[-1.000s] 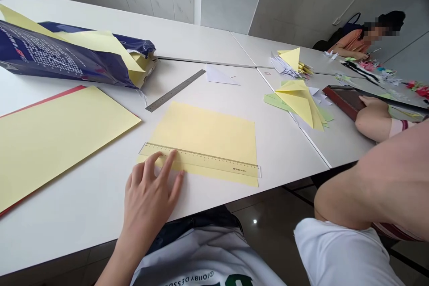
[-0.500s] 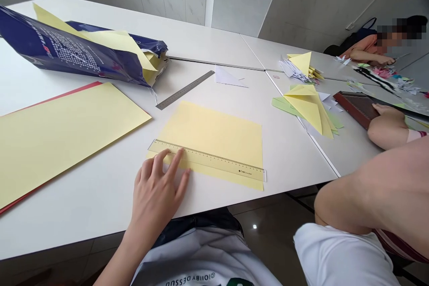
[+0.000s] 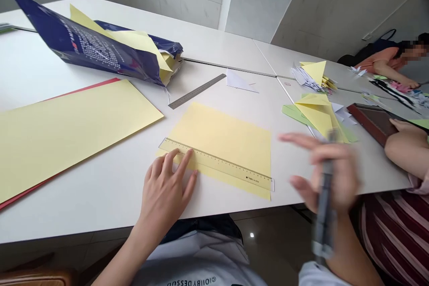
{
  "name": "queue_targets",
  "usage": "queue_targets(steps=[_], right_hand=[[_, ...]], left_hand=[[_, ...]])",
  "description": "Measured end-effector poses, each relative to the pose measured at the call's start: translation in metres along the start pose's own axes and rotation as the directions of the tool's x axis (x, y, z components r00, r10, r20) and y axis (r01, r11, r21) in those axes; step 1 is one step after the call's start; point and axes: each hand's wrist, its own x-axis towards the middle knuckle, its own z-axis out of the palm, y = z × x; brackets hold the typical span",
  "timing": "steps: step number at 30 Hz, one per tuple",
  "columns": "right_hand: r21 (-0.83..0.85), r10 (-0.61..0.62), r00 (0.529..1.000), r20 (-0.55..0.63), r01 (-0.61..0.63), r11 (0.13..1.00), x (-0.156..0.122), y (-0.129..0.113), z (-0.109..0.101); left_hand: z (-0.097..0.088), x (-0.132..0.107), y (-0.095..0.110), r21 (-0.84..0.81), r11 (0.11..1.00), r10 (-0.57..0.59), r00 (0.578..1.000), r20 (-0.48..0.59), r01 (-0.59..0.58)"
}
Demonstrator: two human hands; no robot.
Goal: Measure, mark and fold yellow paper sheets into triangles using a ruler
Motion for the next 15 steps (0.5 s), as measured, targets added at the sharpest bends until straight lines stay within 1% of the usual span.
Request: queue_targets(steps=[1, 2, 3, 4, 5, 7, 11, 13, 15], right_hand=[[-0.006, -0.018, 0.992, 0.125, 0.018, 1.000, -0.003, 0.005, 0.006], [-0.018, -0.024, 0.966, 0.257, 0.030, 0.999, -0.008, 0.012, 0.013], [-0.035, -0.016, 0.930, 0.368, 0.032, 0.999, -0.014, 0.019, 0.019], [-0.058, 0.009, 0.899, 0.438, 0.018, 0.998, -0.020, 0.027, 0.024], [-0.074, 0.039, 0.882, 0.469, -0.005, 0.997, -0.027, 0.034, 0.027], [-0.092, 0.105, 0.867, 0.487, -0.068, 0.993, -0.037, 0.048, 0.031], [-0.109, 0.215, 0.870, 0.443, -0.186, 0.976, -0.048, 0.066, 0.028], [-0.120, 0.234, 0.870, 0.433, -0.201, 0.972, -0.050, 0.069, 0.026], [-0.122, 0.224, 0.872, 0.436, -0.190, 0.974, -0.053, 0.071, 0.027]], left_hand=[[0.000, 0.000, 0.000, -0.002, 1.000, -0.001, 1.000, -0.002, 0.001], [0.000, -0.001, 0.001, -0.005, 1.000, -0.003, 1.000, -0.002, 0.003], [0.000, -0.001, 0.001, -0.008, 1.000, -0.006, 1.000, -0.003, 0.006], [-0.001, -0.001, 0.002, -0.013, 1.000, -0.009, 1.000, 0.001, 0.009], [-0.001, -0.002, 0.002, -0.019, 1.000, -0.013, 1.000, 0.006, 0.013], [-0.002, -0.002, 0.002, -0.031, 0.999, -0.018, 1.000, 0.018, 0.018], [-0.001, -0.004, 0.002, -0.036, 0.999, -0.015, 1.000, 0.021, 0.016], [0.000, -0.004, 0.001, -0.030, 0.999, -0.012, 1.000, 0.016, 0.013], [0.001, -0.004, 0.001, -0.027, 1.000, -0.008, 1.000, 0.010, 0.008]])
